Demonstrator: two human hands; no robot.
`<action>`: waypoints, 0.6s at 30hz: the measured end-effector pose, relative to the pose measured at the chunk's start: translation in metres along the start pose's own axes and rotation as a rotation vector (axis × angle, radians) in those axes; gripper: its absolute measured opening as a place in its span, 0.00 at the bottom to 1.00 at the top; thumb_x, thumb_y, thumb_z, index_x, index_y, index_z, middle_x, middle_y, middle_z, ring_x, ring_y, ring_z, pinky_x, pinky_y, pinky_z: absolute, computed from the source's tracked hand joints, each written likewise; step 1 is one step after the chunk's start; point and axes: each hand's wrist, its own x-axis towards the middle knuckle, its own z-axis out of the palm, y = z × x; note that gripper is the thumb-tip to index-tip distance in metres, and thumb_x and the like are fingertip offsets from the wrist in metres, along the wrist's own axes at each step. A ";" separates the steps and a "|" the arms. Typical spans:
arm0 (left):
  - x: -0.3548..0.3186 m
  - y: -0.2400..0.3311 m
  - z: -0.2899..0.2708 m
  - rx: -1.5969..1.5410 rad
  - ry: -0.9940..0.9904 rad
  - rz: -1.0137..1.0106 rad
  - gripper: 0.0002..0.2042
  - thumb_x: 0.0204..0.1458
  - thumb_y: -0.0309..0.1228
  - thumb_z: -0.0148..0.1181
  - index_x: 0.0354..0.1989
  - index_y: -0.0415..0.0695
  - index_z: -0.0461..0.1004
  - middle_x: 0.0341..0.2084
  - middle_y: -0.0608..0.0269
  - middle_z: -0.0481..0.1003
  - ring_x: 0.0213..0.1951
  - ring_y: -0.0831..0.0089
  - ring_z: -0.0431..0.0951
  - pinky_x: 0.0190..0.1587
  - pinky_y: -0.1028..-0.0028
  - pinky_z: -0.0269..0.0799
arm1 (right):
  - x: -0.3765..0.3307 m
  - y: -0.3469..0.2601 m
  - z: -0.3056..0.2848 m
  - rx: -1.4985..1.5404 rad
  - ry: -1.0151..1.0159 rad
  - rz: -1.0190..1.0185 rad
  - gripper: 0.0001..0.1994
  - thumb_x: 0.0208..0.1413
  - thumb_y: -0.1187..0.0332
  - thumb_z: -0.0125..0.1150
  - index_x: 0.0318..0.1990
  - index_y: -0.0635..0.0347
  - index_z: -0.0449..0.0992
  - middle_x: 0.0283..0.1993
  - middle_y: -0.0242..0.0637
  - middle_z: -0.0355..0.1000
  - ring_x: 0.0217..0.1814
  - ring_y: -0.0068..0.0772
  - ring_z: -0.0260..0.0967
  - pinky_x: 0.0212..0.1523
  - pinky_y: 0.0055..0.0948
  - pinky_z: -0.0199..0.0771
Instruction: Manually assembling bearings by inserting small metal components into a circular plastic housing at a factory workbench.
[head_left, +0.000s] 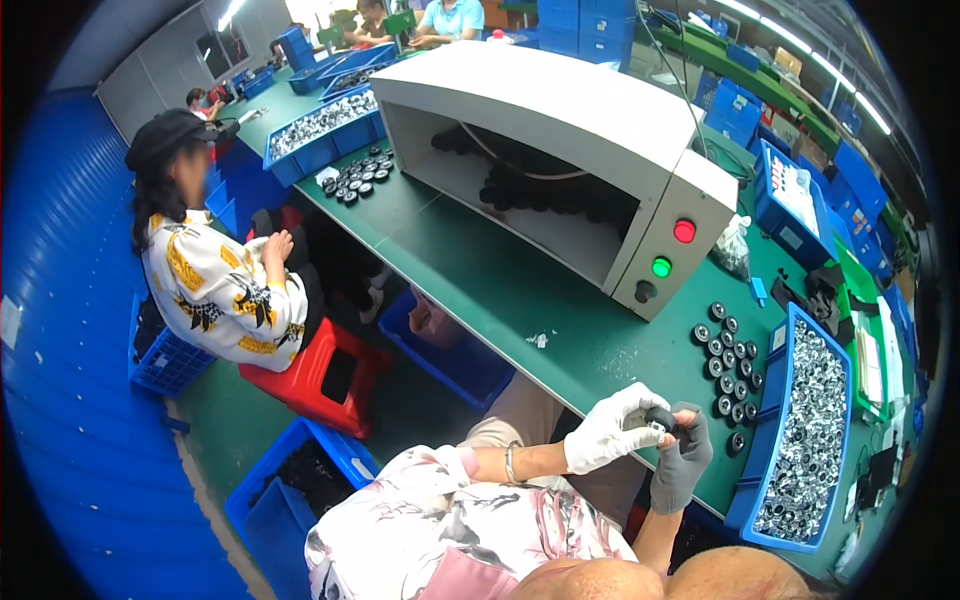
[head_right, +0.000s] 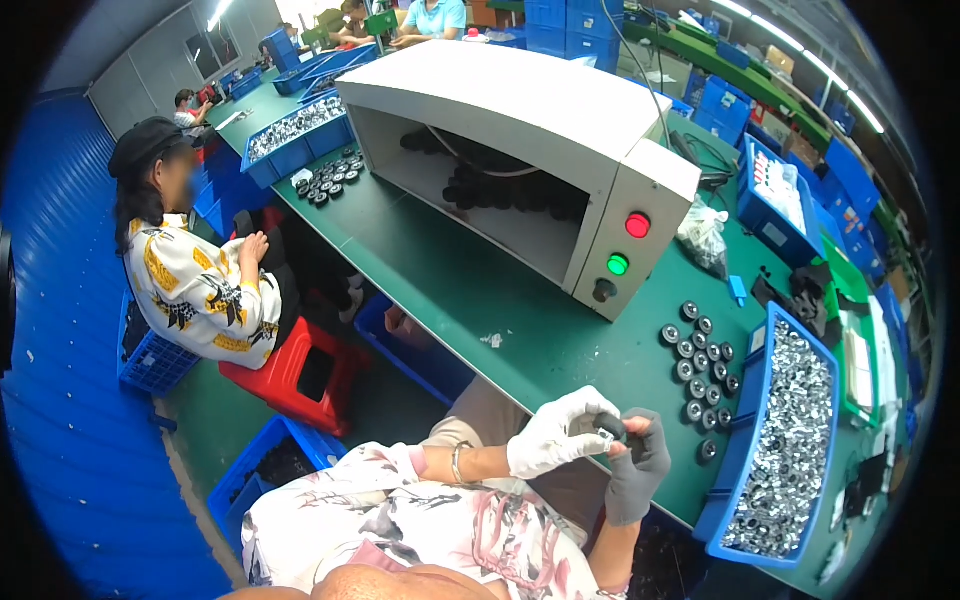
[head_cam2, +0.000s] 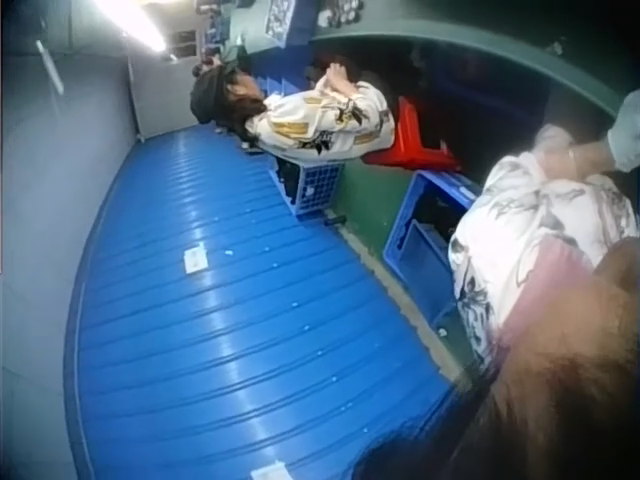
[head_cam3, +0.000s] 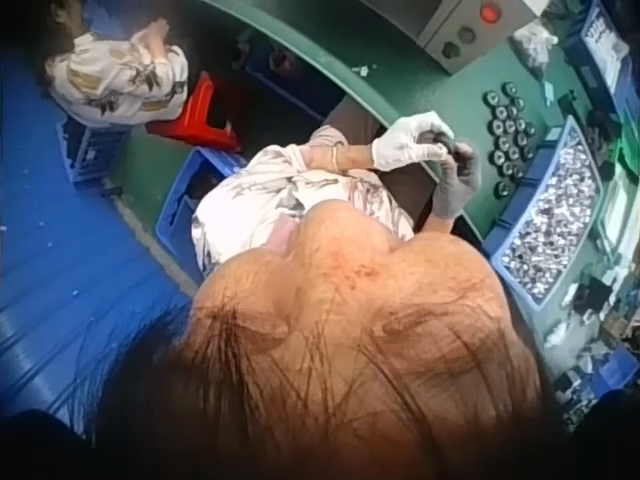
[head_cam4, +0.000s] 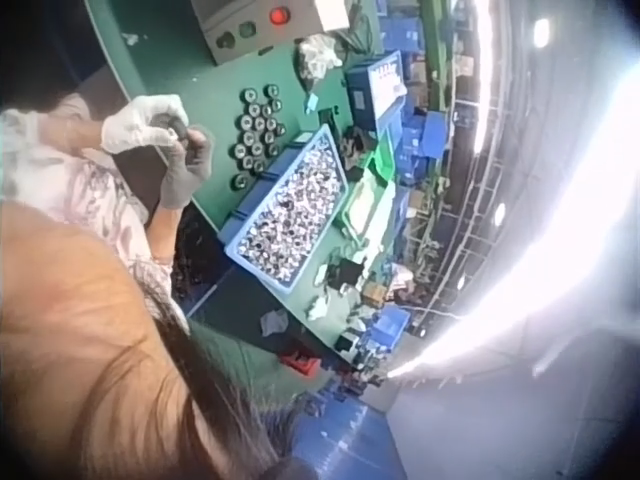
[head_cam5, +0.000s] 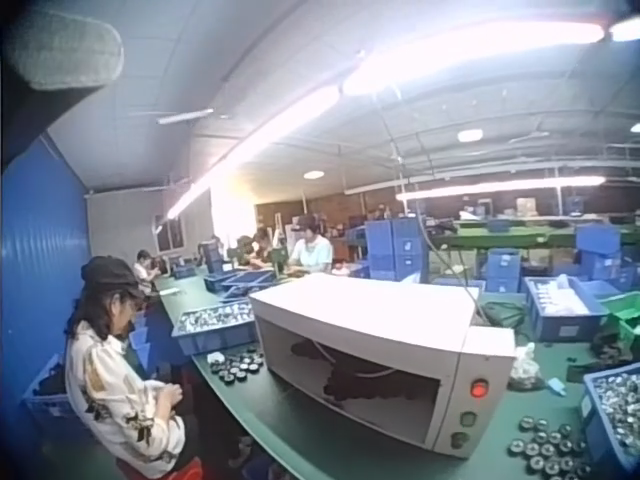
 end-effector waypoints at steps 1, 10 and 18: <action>0.000 -0.001 0.000 0.049 0.006 0.032 0.13 0.57 0.20 0.63 0.49 0.39 0.69 0.42 0.62 0.73 0.47 0.77 0.75 0.53 0.73 0.72 | -0.004 0.002 -0.001 -0.011 0.005 -0.019 0.18 0.54 0.61 0.72 0.42 0.65 0.72 0.45 0.33 0.66 0.46 0.24 0.64 0.50 0.24 0.64; -0.008 0.010 0.009 0.118 -0.014 0.177 0.12 0.58 0.21 0.63 0.47 0.39 0.69 0.41 0.64 0.70 0.45 0.78 0.74 0.50 0.75 0.72 | -0.009 -0.002 0.008 -0.034 0.015 -0.079 0.19 0.54 0.58 0.72 0.43 0.64 0.75 0.45 0.34 0.67 0.46 0.26 0.66 0.47 0.24 0.66; -0.007 0.018 0.004 -0.047 -0.004 0.081 0.09 0.60 0.24 0.62 0.45 0.37 0.70 0.38 0.64 0.69 0.42 0.78 0.75 0.48 0.76 0.73 | -0.012 -0.005 0.033 0.060 0.068 -0.162 0.14 0.58 0.64 0.68 0.40 0.63 0.71 0.40 0.30 0.67 0.42 0.20 0.64 0.46 0.19 0.63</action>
